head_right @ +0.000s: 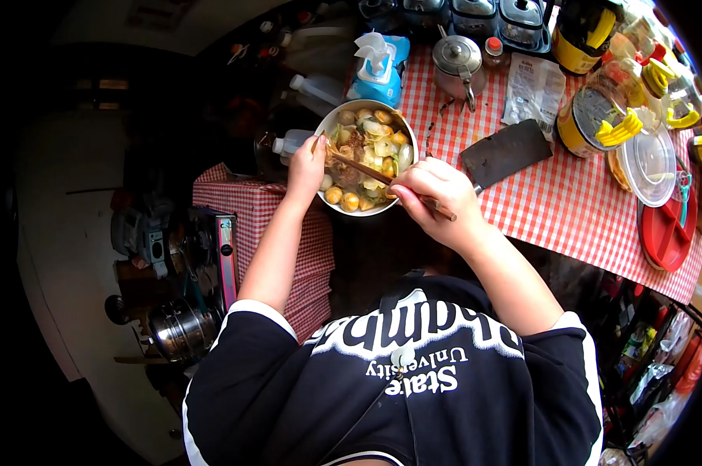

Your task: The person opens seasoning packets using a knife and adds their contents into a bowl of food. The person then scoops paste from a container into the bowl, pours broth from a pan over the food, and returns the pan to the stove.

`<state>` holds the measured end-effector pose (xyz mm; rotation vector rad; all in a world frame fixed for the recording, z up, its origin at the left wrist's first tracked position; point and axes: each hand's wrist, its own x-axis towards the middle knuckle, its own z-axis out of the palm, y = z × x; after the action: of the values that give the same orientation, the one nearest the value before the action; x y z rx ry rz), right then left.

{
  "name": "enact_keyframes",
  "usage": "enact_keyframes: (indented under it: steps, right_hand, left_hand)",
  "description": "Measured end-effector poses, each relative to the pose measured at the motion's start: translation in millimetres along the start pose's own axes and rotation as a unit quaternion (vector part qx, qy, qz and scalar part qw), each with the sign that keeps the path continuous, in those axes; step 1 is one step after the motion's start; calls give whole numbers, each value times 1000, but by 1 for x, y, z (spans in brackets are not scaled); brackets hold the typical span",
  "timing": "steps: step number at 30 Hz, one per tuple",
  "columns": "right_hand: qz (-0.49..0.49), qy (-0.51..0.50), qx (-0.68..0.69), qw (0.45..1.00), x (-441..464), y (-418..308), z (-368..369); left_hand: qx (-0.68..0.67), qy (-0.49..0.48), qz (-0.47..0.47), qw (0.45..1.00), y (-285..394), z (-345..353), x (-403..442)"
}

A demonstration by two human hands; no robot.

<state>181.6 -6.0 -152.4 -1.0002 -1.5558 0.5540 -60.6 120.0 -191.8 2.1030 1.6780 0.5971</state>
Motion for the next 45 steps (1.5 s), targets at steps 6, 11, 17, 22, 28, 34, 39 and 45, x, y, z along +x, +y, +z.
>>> enact_keyframes:
  steps: [6,11,17,22,28,34,39,45]
  right_hand:
    - [32,12,-31,999,-6,9,-2]
    - [25,14,-36,999,1,4,8]
    - [25,18,-51,998,17,-24,-8]
    - [1,16,-94,995,22,-47,-9]
    - [5,-68,-158,985,9,-52,0]
    - [-16,-154,-184,971,-3,-52,-11]
    - [-94,27,-148,984,-21,-27,-42]
    - [360,130,448,808,-26,-13,32]
  left_hand:
    - [-13,12,9,1000,3,-10,-7]
    - [-28,39,117,992,25,-6,-21]
    - [31,31,112,993,-5,-10,-24]
    - [-128,67,103,984,0,-23,-25]
    - [-259,169,42,950,-14,-44,-54]
    - [-443,248,-113,854,-43,-76,-188]
    - [-573,347,-349,655,-57,-65,-354]
    - [-555,507,-525,399,-145,13,-589]
